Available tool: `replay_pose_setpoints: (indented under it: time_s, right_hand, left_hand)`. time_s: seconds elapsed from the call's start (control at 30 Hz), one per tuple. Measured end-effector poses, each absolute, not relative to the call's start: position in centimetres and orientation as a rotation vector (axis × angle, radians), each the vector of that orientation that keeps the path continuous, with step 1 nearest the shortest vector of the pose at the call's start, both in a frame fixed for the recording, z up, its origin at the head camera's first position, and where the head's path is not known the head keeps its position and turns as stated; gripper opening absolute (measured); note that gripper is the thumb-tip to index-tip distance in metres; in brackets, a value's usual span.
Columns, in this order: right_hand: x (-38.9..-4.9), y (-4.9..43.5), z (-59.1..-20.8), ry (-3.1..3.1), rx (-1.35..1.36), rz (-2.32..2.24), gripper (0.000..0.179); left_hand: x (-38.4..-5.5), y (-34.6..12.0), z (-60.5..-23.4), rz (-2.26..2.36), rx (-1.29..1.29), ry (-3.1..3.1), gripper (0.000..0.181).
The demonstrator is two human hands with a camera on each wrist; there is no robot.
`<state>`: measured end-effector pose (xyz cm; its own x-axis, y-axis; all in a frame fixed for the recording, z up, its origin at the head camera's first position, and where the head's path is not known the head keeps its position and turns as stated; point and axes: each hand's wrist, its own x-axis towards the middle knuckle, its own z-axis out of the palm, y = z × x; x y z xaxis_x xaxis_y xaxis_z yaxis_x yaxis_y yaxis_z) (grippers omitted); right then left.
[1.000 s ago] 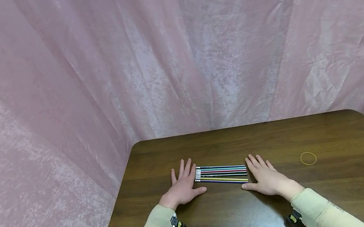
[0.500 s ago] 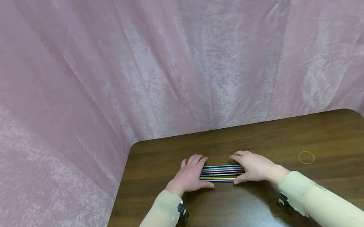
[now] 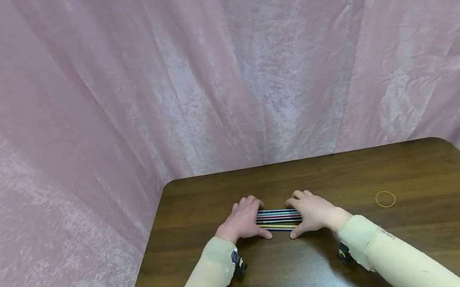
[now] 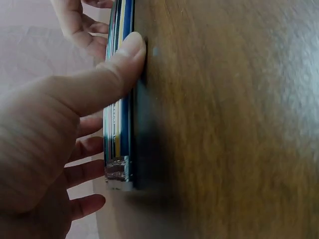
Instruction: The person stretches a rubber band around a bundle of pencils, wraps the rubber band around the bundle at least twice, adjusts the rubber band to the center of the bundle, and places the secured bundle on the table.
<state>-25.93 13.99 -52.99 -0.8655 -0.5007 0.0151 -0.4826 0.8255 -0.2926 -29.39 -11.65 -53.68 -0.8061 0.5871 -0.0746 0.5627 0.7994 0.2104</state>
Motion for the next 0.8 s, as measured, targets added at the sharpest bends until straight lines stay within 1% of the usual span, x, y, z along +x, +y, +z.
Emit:
replay_pose_setpoints:
  time_s: [0.2,0.5,0.8]
  right_hand:
    - [-25.8,13.2,-52.7,2.984,-0.692,-0.403,0.084]
    - [-26.0,11.9,-53.3,2.966,-0.529,-0.443,0.069]
    - [-25.9,11.4,-52.8,2.963,-0.456,-0.459,0.063]
  left_hand:
    - [-29.4,-11.0,-54.3,0.267,0.854,2.91,0.077]
    - [-28.8,-10.5,-53.8,0.318,0.75,2.913,0.065]
    - [-28.7,-10.3,-53.6,0.318,0.707,2.905,0.062]
